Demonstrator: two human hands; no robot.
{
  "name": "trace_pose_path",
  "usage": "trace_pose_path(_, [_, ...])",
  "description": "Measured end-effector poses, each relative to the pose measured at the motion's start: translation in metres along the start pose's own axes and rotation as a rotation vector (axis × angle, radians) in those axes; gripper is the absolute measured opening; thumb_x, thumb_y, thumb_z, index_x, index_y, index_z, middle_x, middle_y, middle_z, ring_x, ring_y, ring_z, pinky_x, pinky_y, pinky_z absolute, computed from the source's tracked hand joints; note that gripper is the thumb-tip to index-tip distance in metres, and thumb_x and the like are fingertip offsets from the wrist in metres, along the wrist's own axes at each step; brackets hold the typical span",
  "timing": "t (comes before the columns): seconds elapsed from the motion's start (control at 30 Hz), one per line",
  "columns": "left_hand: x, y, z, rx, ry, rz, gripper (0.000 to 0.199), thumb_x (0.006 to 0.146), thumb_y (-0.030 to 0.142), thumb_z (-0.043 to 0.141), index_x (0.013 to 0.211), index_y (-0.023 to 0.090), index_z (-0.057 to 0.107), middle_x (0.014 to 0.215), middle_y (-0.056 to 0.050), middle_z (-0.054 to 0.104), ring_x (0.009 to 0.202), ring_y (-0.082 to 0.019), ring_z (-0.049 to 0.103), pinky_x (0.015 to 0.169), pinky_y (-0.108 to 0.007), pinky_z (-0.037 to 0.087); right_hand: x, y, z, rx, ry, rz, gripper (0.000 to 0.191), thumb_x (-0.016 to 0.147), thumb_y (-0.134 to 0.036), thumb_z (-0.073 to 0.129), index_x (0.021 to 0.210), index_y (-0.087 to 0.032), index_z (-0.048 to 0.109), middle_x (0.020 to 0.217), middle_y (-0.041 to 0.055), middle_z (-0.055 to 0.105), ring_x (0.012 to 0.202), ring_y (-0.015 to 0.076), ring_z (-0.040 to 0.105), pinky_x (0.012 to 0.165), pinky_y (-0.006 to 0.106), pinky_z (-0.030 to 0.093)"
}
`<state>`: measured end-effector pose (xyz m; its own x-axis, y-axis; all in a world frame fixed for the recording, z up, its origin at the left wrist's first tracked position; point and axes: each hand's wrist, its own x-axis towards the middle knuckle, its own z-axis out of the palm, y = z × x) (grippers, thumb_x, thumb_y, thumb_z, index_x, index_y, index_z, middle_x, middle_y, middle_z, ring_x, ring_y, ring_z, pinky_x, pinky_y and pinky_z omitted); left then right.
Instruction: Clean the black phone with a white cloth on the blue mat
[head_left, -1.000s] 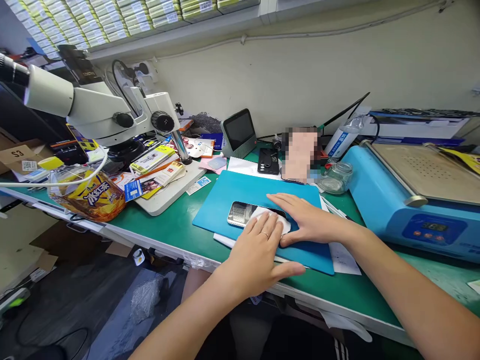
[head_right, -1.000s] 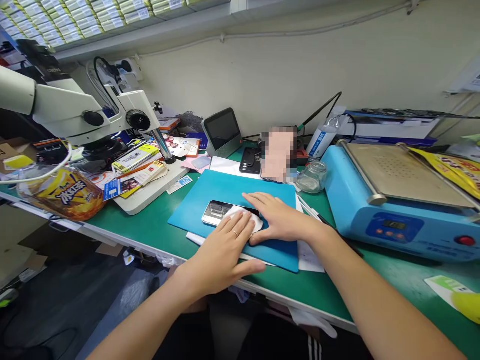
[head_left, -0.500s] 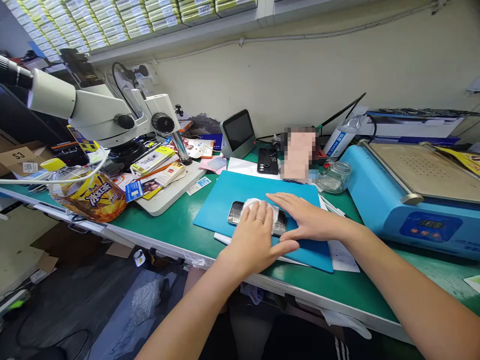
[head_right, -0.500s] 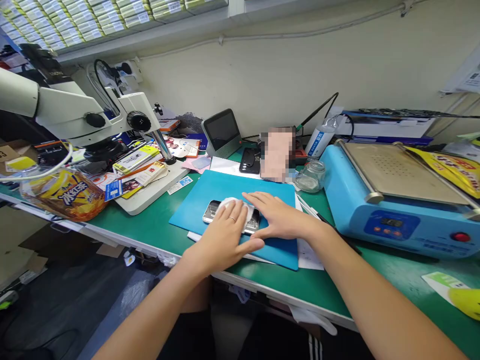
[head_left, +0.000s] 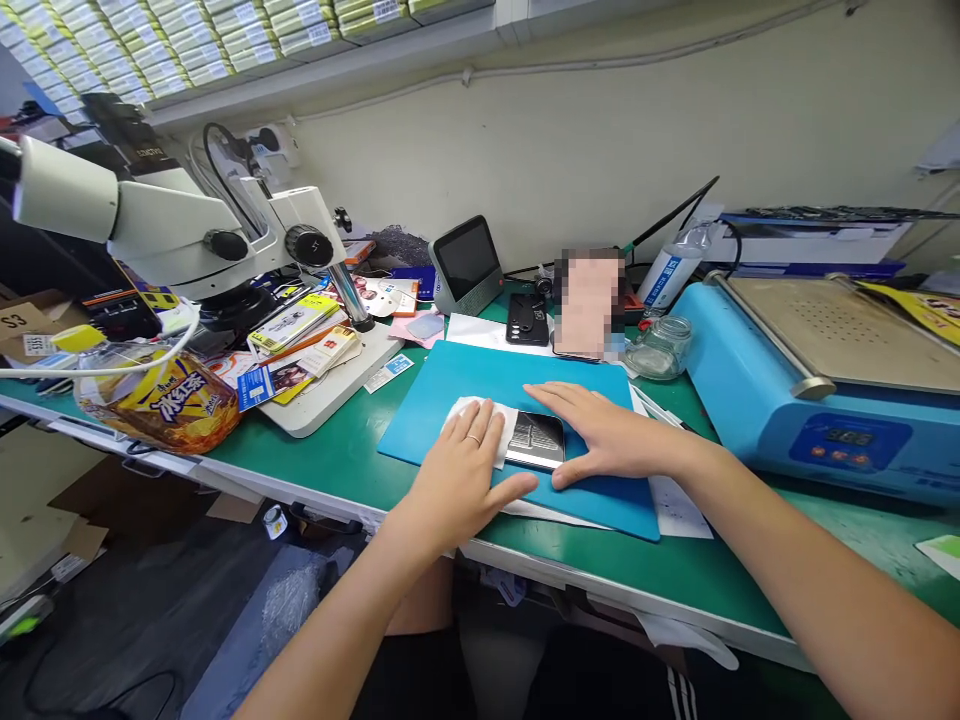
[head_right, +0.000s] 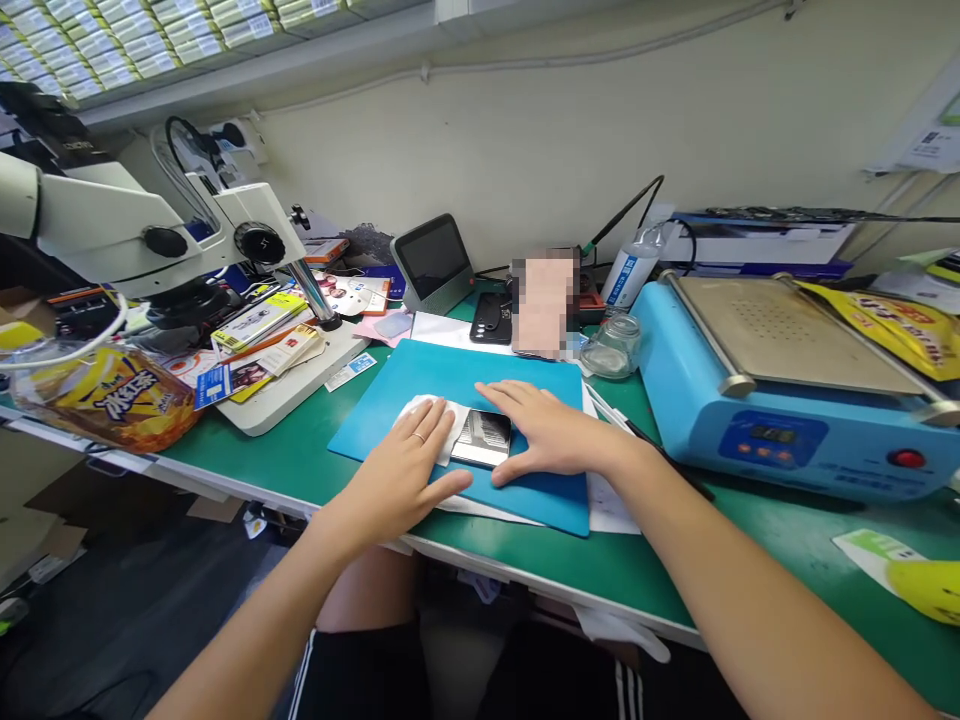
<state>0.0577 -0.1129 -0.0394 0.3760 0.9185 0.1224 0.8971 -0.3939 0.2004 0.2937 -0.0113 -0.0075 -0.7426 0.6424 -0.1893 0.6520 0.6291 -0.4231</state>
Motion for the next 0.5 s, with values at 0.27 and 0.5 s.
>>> trace_pose_path(0.27, [0.022, 0.045, 0.001, -0.059, -0.006, 0.076, 0.093, 0.098, 0.079, 0.03, 0.155, 0.006, 0.038, 0.165, -0.022, 0.033, 0.156, -0.037, 0.021, 0.126, -0.054, 0.022, 0.003, 0.008, 0.004, -0.009, 0.022, -0.027, 0.116, 0.073, -0.076, 0.07, 0.165, -0.028, 0.017, 0.17, 0.0159, 0.025, 0.155, 0.0447, 0.02, 0.12, 0.067, 0.025])
trace_pose_path(0.5, [-0.002, 0.047, -0.004, -0.063, -0.015, 0.138, 0.082, 0.102, 0.072, 0.034, 0.154, 0.008, 0.042, 0.165, -0.017, 0.035, 0.155, -0.033, 0.027, 0.127, -0.048, 0.025, 0.002, 0.008, 0.005, -0.007, 0.03, -0.038, 0.116, 0.072, -0.079, 0.069, 0.165, -0.032, 0.016, 0.17, 0.0152, 0.025, 0.154, 0.0459, 0.021, 0.118, 0.069, 0.026])
